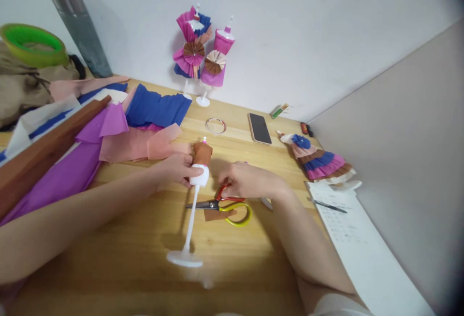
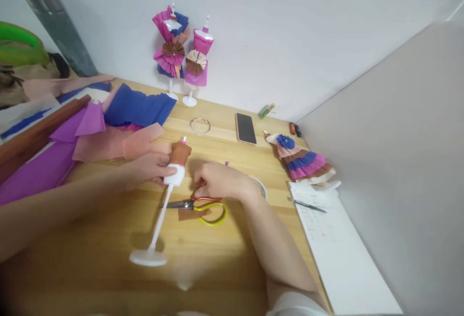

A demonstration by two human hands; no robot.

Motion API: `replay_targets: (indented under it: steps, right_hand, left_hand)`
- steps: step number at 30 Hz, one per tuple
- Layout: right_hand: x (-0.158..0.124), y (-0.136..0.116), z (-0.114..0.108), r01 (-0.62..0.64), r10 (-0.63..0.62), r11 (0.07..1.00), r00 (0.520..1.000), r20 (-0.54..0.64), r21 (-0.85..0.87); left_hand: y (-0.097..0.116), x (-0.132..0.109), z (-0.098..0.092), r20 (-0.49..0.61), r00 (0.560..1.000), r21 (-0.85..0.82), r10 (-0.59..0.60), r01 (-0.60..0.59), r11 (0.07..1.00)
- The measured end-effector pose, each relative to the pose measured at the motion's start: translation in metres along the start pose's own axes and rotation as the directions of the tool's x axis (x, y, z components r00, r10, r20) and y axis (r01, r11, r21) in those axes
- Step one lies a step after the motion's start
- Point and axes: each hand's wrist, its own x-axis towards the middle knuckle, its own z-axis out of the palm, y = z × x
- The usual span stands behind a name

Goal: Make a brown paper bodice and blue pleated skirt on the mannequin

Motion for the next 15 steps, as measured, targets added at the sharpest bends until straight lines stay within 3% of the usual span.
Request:
replay_targets:
  steps: [3, 5, 8, 11, 15]
  right_hand:
    - [-0.004, 0.000, 0.009, 0.030, -0.031, 0.999, 0.999, -0.041, -0.040]
    - [-0.007, 0.002, 0.017, 0.039, -0.045, 0.998, 0.993, -0.105, -0.058]
    - [-0.005, 0.003, 0.032, 0.074, -0.072, 0.997, 0.952, -0.297, -0.004]
    - [0.005, 0.000, 0.048, 0.232, -0.143, 0.968, 0.830, -0.539, 0.100]
    - [0.020, -0.004, 0.067, 0.421, -0.287, 0.907, 0.652, -0.701, 0.021]
  left_hand:
    - [-0.001, -0.010, 0.001, -0.061, 0.997, 0.309, 0.051, -0.030, 0.950]
    - [-0.001, -0.017, 0.001, -0.096, 0.979, 0.567, 0.178, -0.093, 0.818]
    - [-0.003, -0.024, 0.001, -0.111, 0.937, 0.719, 0.332, -0.154, 0.677]
    - [-0.007, -0.028, 0.000, -0.196, 0.910, 0.724, 0.366, -0.117, 0.680]
    - [-0.022, -0.027, 0.001, -0.208, 0.897, 0.740, 0.390, -0.117, 0.662]
